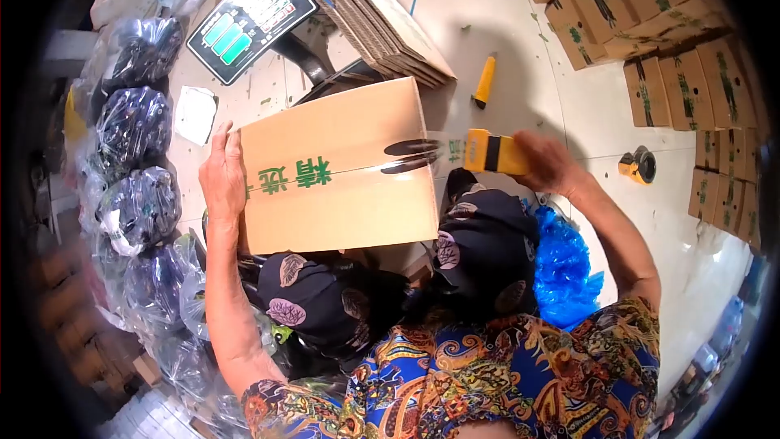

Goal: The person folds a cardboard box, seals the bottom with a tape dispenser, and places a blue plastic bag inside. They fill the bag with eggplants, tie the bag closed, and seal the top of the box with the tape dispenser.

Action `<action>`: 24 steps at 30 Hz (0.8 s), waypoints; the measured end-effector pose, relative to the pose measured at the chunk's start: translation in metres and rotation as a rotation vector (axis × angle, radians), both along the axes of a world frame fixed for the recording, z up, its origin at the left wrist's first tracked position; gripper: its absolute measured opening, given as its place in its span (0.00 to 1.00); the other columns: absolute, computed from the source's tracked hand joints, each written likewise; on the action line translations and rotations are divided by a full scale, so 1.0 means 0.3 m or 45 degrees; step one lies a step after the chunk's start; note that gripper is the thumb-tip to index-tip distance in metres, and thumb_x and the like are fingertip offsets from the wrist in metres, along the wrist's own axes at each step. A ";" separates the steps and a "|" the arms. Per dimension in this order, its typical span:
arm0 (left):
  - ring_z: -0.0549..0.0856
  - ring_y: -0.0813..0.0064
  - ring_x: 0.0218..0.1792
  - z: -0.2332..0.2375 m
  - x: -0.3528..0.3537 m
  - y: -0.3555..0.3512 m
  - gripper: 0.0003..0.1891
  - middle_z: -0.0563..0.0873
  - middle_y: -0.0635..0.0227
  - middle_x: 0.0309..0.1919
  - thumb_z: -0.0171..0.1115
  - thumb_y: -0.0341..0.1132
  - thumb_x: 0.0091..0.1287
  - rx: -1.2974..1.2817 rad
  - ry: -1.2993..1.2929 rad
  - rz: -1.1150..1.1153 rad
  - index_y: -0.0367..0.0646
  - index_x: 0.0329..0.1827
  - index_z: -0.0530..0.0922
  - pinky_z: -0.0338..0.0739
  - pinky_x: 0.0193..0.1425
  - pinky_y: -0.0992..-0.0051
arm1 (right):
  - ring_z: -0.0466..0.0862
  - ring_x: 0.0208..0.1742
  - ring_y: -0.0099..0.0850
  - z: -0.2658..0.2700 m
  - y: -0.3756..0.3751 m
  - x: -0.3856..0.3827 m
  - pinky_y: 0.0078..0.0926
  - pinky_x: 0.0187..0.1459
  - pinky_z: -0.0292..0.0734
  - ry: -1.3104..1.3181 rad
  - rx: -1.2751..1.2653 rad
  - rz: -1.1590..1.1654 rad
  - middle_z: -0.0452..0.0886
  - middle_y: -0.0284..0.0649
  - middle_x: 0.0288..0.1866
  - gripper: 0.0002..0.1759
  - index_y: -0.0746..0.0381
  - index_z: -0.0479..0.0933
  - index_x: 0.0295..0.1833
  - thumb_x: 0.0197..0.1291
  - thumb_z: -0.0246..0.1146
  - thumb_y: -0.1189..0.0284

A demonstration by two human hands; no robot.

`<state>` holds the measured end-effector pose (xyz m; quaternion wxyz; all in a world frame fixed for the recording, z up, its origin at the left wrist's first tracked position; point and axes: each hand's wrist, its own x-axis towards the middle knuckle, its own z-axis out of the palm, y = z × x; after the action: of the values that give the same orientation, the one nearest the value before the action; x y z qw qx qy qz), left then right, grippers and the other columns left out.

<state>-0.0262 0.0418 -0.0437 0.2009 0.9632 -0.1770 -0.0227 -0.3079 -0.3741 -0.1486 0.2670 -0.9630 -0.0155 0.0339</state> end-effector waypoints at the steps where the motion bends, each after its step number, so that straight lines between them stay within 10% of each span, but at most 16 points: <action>1: 0.84 0.44 0.48 0.002 0.000 -0.003 0.22 0.85 0.44 0.44 0.45 0.46 0.76 -0.001 0.002 0.001 0.45 0.65 0.73 0.75 0.53 0.59 | 0.79 0.40 0.53 0.060 0.017 0.026 0.44 0.42 0.77 -0.001 -0.057 0.052 0.78 0.52 0.39 0.28 0.64 0.68 0.49 0.41 0.72 0.75; 8: 0.84 0.47 0.50 0.008 -0.009 -0.017 0.22 0.85 0.46 0.47 0.44 0.46 0.76 0.005 -0.052 -0.014 0.45 0.66 0.73 0.75 0.54 0.60 | 0.85 0.35 0.31 0.250 0.252 0.327 0.33 0.28 0.74 0.341 -0.665 0.381 0.82 0.35 0.32 0.15 0.62 0.76 0.44 0.52 0.66 0.66; 9: 0.83 0.49 0.53 -0.003 -0.010 -0.011 0.23 0.83 0.47 0.53 0.44 0.47 0.75 0.012 -0.075 -0.024 0.45 0.66 0.72 0.74 0.57 0.61 | 0.84 0.36 0.37 0.189 0.271 0.282 0.36 0.31 0.76 -0.532 -1.303 0.575 0.81 0.41 0.33 0.22 0.67 0.73 0.50 0.48 0.68 0.71; 12: 0.82 0.50 0.55 -0.004 -0.006 0.005 0.24 0.81 0.49 0.58 0.44 0.47 0.75 -0.071 -0.032 -0.055 0.44 0.67 0.71 0.73 0.59 0.62 | 0.85 0.44 0.41 -0.037 0.305 0.433 0.35 0.38 0.78 0.650 -0.663 0.397 0.83 0.45 0.38 0.22 0.63 0.76 0.47 0.45 0.69 0.67; 17: 0.83 0.60 0.55 0.012 -0.010 -0.011 0.26 0.80 0.53 0.60 0.43 0.52 0.76 -0.128 0.066 -0.069 0.43 0.67 0.71 0.73 0.60 0.68 | 0.83 0.46 0.50 -0.239 -0.012 0.210 0.43 0.48 0.78 0.794 -0.047 -0.102 0.83 0.50 0.43 0.33 0.64 0.76 0.47 0.38 0.76 0.56; 23: 0.83 0.62 0.53 0.021 -0.012 -0.022 0.26 0.82 0.52 0.56 0.43 0.51 0.77 -0.100 0.091 -0.006 0.42 0.66 0.71 0.73 0.59 0.69 | 0.82 0.51 0.44 -0.271 0.019 0.135 0.38 0.51 0.77 -0.010 -0.071 -0.573 0.83 0.49 0.45 0.26 0.63 0.78 0.55 0.59 0.66 0.55; 24: 0.83 0.62 0.53 0.024 -0.013 -0.022 0.26 0.82 0.52 0.56 0.42 0.51 0.77 -0.095 0.112 0.001 0.42 0.66 0.71 0.73 0.59 0.68 | 0.80 0.55 0.41 -0.157 0.088 0.189 0.36 0.54 0.75 -0.024 0.510 -0.630 0.81 0.48 0.49 0.24 0.63 0.77 0.58 0.64 0.62 0.58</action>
<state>-0.0301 0.0351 -0.0366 0.2443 0.9532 -0.1683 -0.0584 -0.2514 -0.3476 -0.1958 0.4512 -0.8661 0.2104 -0.0448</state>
